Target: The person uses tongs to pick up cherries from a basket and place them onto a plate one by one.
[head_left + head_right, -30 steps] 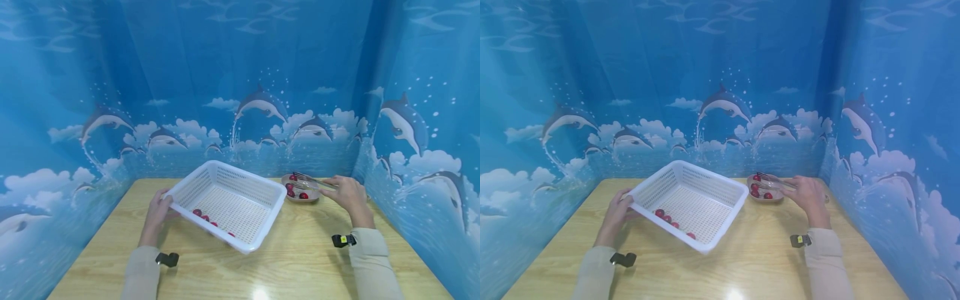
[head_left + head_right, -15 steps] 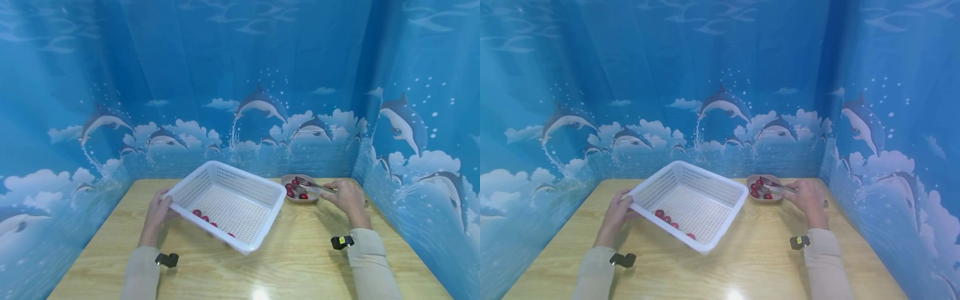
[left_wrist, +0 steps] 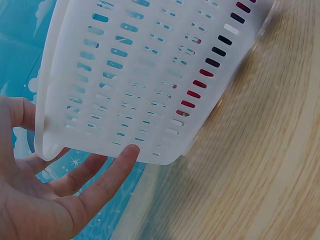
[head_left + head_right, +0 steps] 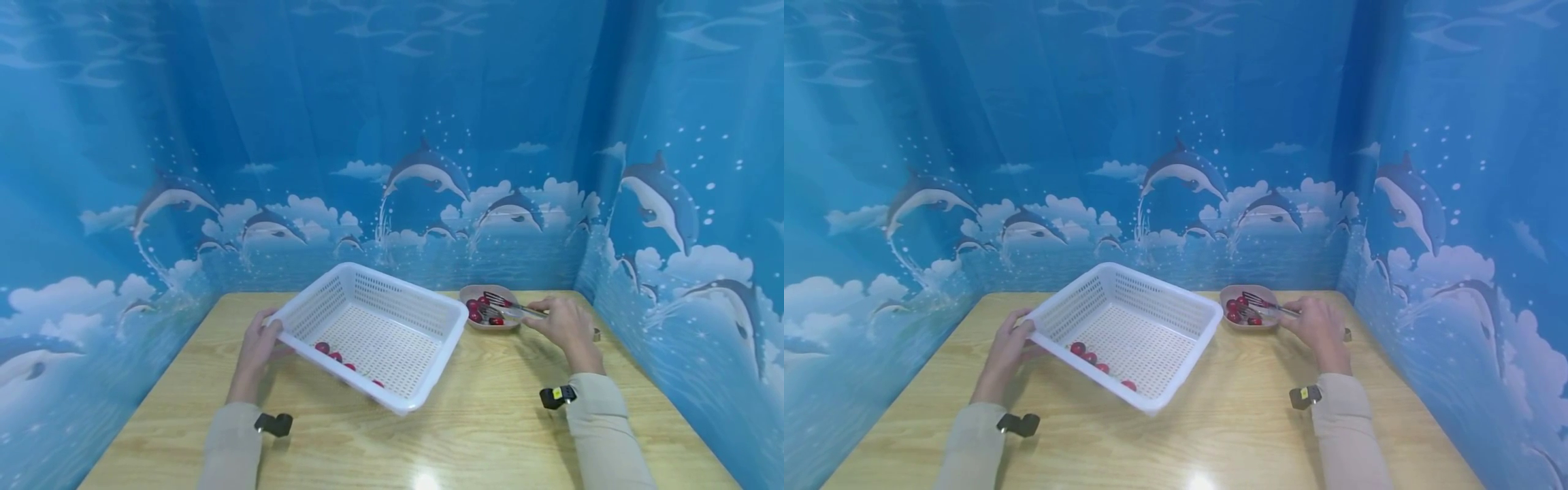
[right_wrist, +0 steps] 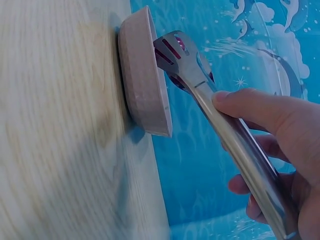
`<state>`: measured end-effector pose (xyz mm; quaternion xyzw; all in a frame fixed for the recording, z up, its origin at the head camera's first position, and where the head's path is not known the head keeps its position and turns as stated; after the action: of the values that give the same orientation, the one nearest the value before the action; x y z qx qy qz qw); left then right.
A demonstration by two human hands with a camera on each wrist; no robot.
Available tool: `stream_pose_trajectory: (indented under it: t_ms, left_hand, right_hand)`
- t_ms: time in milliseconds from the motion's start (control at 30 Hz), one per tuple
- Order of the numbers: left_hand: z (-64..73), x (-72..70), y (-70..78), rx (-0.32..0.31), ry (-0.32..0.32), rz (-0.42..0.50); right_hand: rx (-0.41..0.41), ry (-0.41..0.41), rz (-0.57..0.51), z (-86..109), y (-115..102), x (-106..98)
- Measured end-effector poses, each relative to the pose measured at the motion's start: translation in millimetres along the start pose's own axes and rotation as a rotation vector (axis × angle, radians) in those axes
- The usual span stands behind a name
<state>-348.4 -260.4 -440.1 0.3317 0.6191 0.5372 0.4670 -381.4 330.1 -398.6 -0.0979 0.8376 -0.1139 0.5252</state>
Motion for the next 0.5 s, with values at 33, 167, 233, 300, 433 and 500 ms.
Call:
stream_pose_trajectory:
  t_ms: [33, 167, 233, 300, 433, 500]
  left_hand:
    - [0.3, 0.2, 0.3, 0.002, 0.0, -0.002]
    - [1.0, 0.6, 0.4, -0.001, 0.0, -0.004]
    - [1.3, 0.5, 0.4, -0.002, -0.001, -0.003]
    - [1.4, 0.2, 0.1, -0.004, -0.002, -0.002]
    - [1.1, -0.4, -0.7, 0.0, -0.005, -0.001]
    - [1.4, -0.6, 0.3, -0.002, -0.004, 0.001]
  right_hand:
    - [0.002, 0.002, 0.0, 0.1, 0.4, 0.0]
    - [0.002, 0.01, 0.002, 0.8, 1.3, 0.4]
    - [0.0, 0.01, 0.006, 1.3, 1.3, 0.7]
    - [-0.001, 0.008, 0.009, 1.6, 1.4, 1.1]
    - [-0.002, 0.006, 0.019, 1.8, 2.0, 1.0]
    - [-0.002, 0.004, 0.023, 1.8, 2.0, 0.4]
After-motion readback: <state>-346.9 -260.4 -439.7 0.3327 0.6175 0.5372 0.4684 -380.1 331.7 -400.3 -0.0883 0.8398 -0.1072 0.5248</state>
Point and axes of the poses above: each hand's wrist, its own z-axis away from the middle knuckle, its own x-axis out of the palm, y = z × x, the point moved 7 cm from there along -z, towards the middle knuckle, and after that the axes turned 11 degrees about y, right-handed, at the moved point
